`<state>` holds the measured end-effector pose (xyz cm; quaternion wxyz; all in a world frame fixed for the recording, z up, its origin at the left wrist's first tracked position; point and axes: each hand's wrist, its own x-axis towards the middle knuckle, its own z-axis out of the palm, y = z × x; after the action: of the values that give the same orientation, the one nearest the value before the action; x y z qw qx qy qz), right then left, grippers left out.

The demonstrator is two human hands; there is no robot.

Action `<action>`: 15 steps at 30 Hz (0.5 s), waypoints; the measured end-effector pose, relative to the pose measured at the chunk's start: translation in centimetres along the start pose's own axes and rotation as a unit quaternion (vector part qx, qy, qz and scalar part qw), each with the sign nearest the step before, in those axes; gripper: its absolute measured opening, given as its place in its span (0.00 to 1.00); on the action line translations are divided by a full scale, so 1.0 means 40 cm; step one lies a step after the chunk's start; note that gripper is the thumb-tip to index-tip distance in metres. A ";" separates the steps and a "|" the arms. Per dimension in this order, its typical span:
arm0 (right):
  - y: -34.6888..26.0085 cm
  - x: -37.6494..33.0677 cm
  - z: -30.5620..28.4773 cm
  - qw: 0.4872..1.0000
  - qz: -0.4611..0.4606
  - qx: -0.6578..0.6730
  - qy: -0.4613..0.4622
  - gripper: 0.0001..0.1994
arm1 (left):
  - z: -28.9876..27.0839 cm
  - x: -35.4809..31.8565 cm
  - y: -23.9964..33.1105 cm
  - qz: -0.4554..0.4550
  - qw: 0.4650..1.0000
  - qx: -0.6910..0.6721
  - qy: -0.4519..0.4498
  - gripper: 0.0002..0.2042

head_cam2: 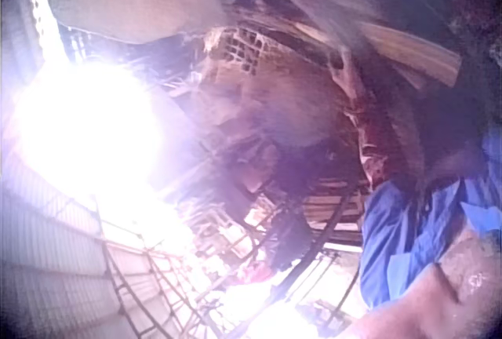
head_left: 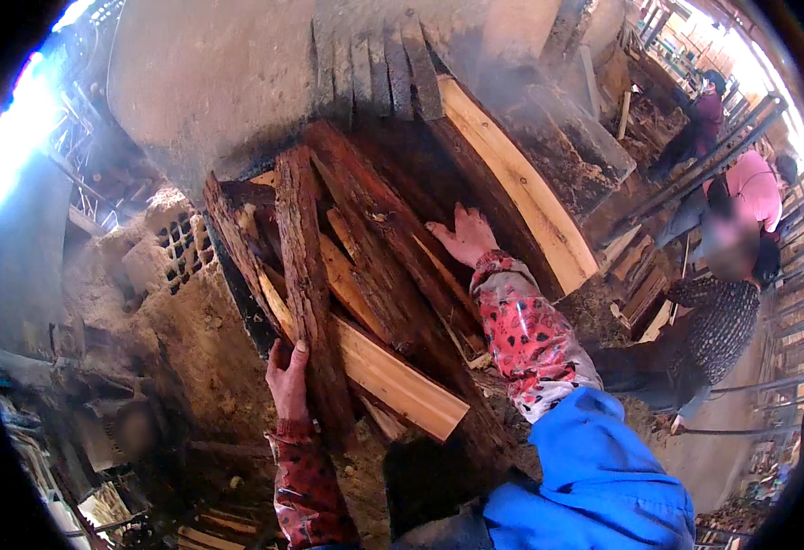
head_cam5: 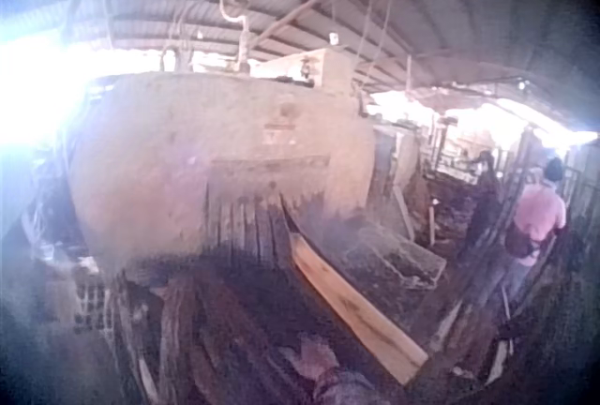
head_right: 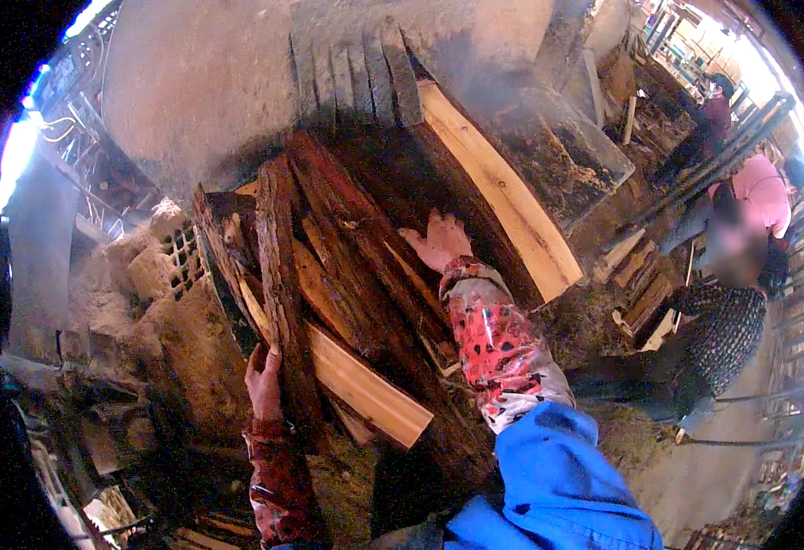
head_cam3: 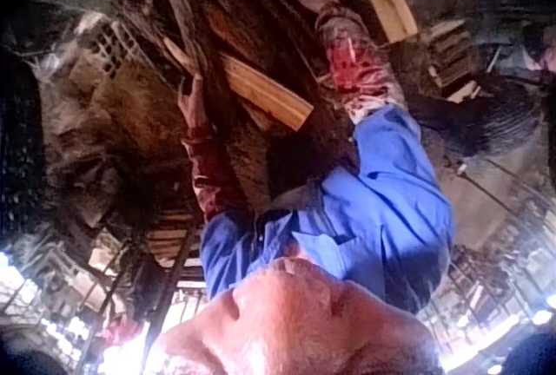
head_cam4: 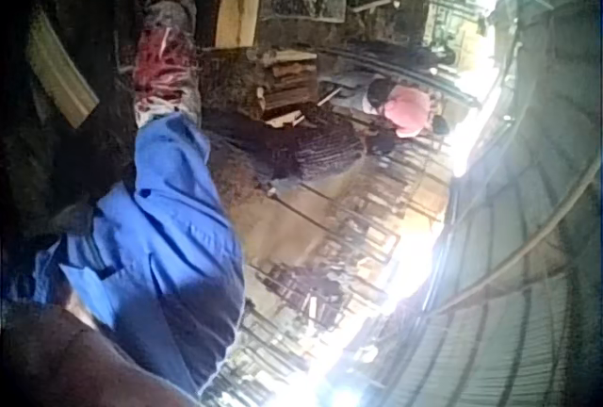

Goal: The person picks up split logs from a pile and stacks them onto a metal rack. The person handles the wood by hand, arranging the pieces vertically on the rack in a repetitive cycle of picking, moving, and placing.

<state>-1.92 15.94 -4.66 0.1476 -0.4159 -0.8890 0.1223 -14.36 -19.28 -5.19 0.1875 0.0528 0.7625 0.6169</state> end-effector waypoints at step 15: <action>-0.085 -0.131 0.024 0.961 0.026 0.229 -0.155 0.44 | -0.005 0.056 0.007 0.017 0.996 0.025 -0.081 0.42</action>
<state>-1.46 9.69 -5.23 0.0957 -0.3696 -0.8383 0.3893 -16.54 -18.69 -5.37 0.2371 0.1201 0.7592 0.5942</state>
